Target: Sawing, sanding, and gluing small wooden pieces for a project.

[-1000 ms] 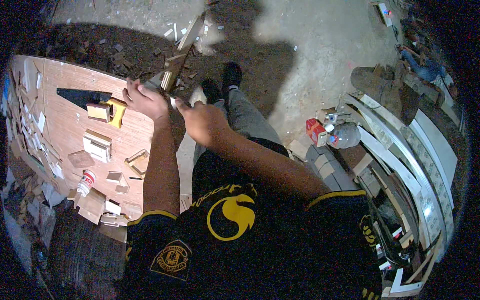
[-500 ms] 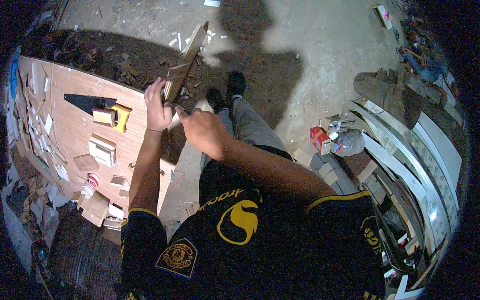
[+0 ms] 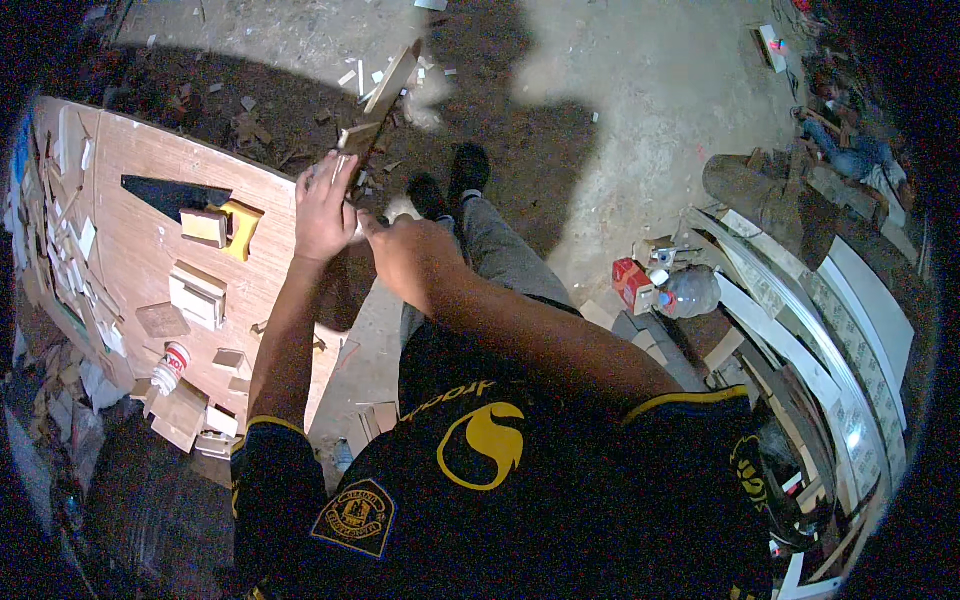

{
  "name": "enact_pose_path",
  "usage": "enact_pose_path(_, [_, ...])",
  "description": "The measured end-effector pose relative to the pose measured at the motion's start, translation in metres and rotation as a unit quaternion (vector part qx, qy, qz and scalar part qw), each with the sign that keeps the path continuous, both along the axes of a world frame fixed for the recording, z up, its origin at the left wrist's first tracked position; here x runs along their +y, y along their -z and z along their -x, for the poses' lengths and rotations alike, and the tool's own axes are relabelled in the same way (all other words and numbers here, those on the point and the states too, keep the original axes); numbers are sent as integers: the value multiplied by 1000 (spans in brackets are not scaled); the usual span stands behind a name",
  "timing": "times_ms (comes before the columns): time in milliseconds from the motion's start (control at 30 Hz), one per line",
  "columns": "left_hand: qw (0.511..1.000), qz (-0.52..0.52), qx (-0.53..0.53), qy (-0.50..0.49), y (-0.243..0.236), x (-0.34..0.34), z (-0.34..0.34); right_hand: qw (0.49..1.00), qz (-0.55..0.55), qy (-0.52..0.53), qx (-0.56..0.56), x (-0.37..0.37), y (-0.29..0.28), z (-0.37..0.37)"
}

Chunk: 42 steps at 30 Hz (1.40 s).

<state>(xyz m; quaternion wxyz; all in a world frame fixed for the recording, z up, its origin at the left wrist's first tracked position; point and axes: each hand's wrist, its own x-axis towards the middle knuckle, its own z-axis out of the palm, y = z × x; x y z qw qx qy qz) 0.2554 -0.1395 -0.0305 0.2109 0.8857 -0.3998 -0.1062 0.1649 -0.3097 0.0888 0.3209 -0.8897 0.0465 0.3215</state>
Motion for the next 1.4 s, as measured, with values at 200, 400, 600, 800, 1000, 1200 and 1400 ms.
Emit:
enact_pose_path(200, [1000, -15, -9, 5, 0, -1, 0, 999, 17, -40, 13, 0, -3, -9])
enact_pose_path(400, [1000, 26, 1, -1, 5, 5, -2, 999, 12, -39, -4, 0, -2, -9])
enact_pose_path(600, [1000, 30, -4, 0, 4, 4, -1, 1000, 4, -6, -16, 10, 7, -12])
enact_pose_path(800, [1000, 13, 2, 10, 3, 6, -1, 999, 15, -46, -15, -1, -8, -8])
enact_pose_path(1000, [1000, 7, 2, 10, 0, 5, -1, 999, 27, -34, 5, 12, 4, -15])
enact_pose_path(1200, [1000, -1, 0, 9, 2, 3, -1, 998, 45, -50, -3, 8, -5, -17])
enact_pose_path(1400, [1000, 10, -11, 6, 4, 4, -1, 998, 43, -52, 5, 16, 3, -22])
